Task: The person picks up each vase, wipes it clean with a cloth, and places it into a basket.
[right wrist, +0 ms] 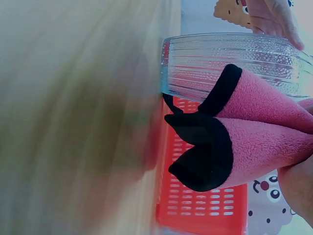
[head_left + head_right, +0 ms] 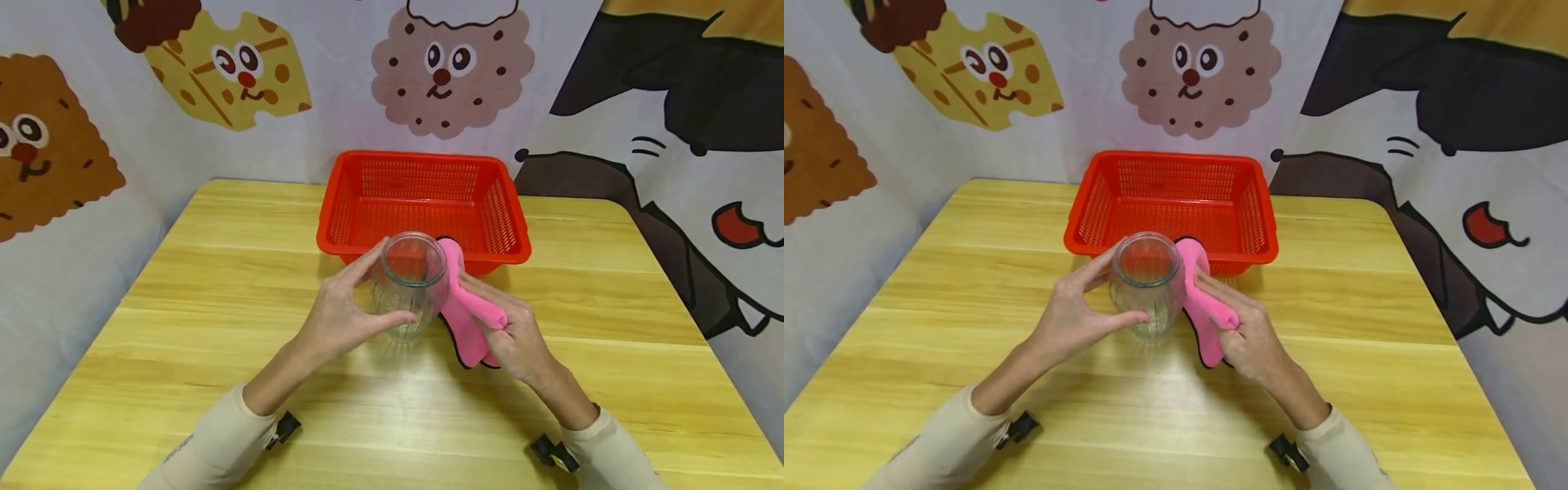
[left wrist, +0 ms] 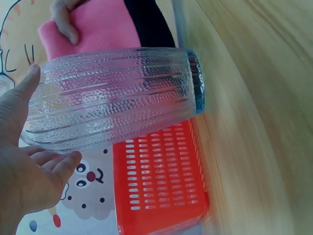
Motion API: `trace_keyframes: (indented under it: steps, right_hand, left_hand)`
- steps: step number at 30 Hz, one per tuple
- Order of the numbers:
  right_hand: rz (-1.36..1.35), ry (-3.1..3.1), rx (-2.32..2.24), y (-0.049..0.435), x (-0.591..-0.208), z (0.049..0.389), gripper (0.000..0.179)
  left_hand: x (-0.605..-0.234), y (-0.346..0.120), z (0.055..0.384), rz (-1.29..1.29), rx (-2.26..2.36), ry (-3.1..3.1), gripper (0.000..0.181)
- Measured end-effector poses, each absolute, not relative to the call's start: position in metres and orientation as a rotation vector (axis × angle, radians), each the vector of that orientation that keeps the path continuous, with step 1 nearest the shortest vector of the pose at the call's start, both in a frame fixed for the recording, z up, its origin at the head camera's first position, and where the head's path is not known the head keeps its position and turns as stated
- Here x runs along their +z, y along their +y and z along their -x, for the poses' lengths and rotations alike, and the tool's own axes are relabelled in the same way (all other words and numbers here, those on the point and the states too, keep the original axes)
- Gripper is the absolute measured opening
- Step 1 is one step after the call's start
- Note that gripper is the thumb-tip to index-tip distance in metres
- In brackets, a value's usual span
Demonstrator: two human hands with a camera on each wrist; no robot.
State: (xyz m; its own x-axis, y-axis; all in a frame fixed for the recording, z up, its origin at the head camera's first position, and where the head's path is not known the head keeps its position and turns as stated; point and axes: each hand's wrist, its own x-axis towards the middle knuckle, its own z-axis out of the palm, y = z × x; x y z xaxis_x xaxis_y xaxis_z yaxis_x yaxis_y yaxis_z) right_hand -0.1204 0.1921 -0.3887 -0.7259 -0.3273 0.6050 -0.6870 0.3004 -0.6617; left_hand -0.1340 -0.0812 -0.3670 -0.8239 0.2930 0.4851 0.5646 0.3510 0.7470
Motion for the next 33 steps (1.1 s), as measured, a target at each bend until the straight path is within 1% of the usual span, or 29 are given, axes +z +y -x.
trace_keyframes:
  steps: [7,18,26,33]
  right_hand:
    - [-0.889,-2.234,1.443,0.191,-0.395,0.119,0.044]
    - [-0.877,-2.266,1.439,0.193,-0.406,0.118,0.039]
    - [-0.870,-2.374,1.368,0.197,-0.407,0.119,0.052]
    - [-0.884,-2.552,1.259,0.201,-0.405,0.121,0.056]
  left_hand:
    - [-0.365,-0.083,0.133,0.737,-1.531,-2.392,0.106]
    - [-0.365,-0.083,0.132,0.780,-1.624,-2.357,0.104]
    - [-0.366,-0.082,0.133,0.784,-1.647,-2.348,0.104]
    - [-0.366,-0.082,0.133,0.800,-1.669,-2.336,0.103]
